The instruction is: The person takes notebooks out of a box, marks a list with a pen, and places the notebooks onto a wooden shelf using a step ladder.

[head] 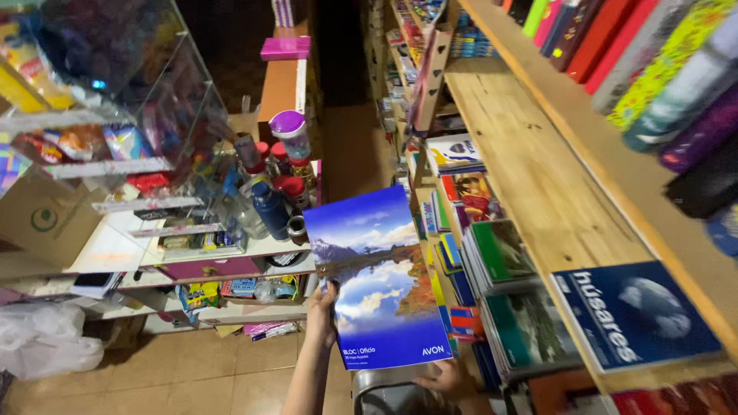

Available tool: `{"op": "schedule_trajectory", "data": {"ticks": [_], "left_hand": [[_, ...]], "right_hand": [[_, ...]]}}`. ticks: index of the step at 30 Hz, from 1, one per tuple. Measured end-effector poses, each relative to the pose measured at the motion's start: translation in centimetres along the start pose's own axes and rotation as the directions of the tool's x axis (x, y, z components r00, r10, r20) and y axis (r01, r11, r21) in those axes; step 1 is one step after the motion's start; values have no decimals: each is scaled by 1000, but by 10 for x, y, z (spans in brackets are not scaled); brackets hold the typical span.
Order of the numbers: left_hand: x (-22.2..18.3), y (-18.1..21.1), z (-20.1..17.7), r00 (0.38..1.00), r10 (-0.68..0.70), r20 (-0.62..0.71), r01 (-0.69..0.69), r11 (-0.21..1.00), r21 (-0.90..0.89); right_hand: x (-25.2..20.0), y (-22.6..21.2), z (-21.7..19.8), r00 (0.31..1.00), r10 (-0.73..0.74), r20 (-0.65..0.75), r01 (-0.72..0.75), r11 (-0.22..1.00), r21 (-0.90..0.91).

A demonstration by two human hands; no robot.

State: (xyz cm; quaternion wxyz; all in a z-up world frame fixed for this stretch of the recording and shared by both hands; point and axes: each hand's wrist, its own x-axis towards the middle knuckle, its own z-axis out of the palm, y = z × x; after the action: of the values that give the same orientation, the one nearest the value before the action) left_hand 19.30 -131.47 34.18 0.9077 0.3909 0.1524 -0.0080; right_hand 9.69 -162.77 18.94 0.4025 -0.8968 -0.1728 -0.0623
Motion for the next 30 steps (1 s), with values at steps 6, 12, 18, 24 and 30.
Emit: {"op": "schedule_trajectory", "data": {"ticks": [6,12,18,24,30], "left_hand": [[-25,-5,40,994,-101,-39,102,995,8],[3,-37,65,1000,-9,-11,10,996,94],[-11,-63,94,999,29,-36,-27,999,46],[-16,-87,105,999,-33,-5,33,995,95],[-51,-79,139,970,-218,110,202,969,142]], "right_hand": [[-3,-16,-8,995,20,95,-30,994,106],[-39,-35,5,998,-59,37,54,990,128],[-11,-35,-34,997,-40,63,20,955,295],[14,-36,-91,997,79,25,-82,887,454],[9,-15,-144,956,271,-112,-152,784,602]]}}
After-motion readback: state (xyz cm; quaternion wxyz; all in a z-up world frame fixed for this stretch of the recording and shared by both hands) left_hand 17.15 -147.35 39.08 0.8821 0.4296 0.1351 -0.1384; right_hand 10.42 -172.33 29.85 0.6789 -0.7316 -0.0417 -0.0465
